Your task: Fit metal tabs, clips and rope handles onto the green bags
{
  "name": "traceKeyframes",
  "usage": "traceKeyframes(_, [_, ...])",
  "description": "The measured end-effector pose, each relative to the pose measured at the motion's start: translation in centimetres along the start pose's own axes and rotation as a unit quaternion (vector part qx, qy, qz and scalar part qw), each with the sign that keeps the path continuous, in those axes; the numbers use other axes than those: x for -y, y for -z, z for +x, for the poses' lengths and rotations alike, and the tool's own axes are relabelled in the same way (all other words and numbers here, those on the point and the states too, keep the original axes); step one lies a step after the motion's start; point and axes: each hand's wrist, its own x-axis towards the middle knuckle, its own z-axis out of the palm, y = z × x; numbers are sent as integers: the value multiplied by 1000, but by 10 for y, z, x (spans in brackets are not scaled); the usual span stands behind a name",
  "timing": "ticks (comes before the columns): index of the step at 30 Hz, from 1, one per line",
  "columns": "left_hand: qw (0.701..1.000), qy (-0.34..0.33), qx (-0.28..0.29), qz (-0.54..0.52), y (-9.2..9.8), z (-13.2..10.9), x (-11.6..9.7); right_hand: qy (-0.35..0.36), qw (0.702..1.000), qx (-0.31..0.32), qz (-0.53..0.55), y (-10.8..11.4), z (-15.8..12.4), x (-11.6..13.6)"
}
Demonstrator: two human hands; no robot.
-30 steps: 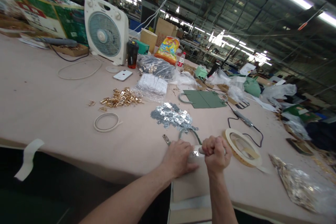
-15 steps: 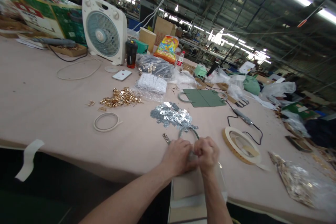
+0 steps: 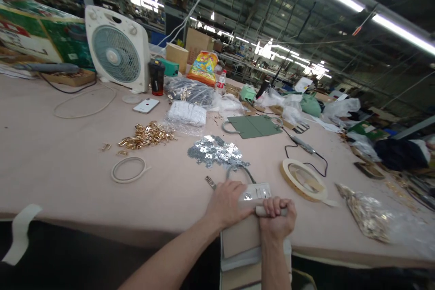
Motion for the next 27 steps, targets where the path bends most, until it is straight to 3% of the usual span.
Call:
traceKeyframes(4, [994,0,-56,-98,3,-3,5,-11,1000,-10,-11,-3,3,-1])
traceKeyframes(7, [967,84,-133,-199,9,-11,16,-14,1000,-16,-13,-3,4,0])
traceKeyframes(9, [942,155,-147,-259,14,-19,24,-18,1000,-15,-13,-3,3,1])
traceKeyframes(11, [927,189,-115,-302,19,-25,32,-21,1000,-12,-13,-2,2,1])
traceKeyframes(15, [921,187,-31,-340,21,-29,42,-17,1000,3,-16,0,0,0])
traceKeyframes(19, [913,186,-15,-363,22,-27,45,-16,1000,15,-18,4,1,-1])
traceKeyframes(22, [929,148,1,-338,26,-29,45,-27,999,12,-17,6,1,-1])
traceKeyframes(27, [974,50,72,-211,40,-26,47,-33,999,14,-13,6,2,-1])
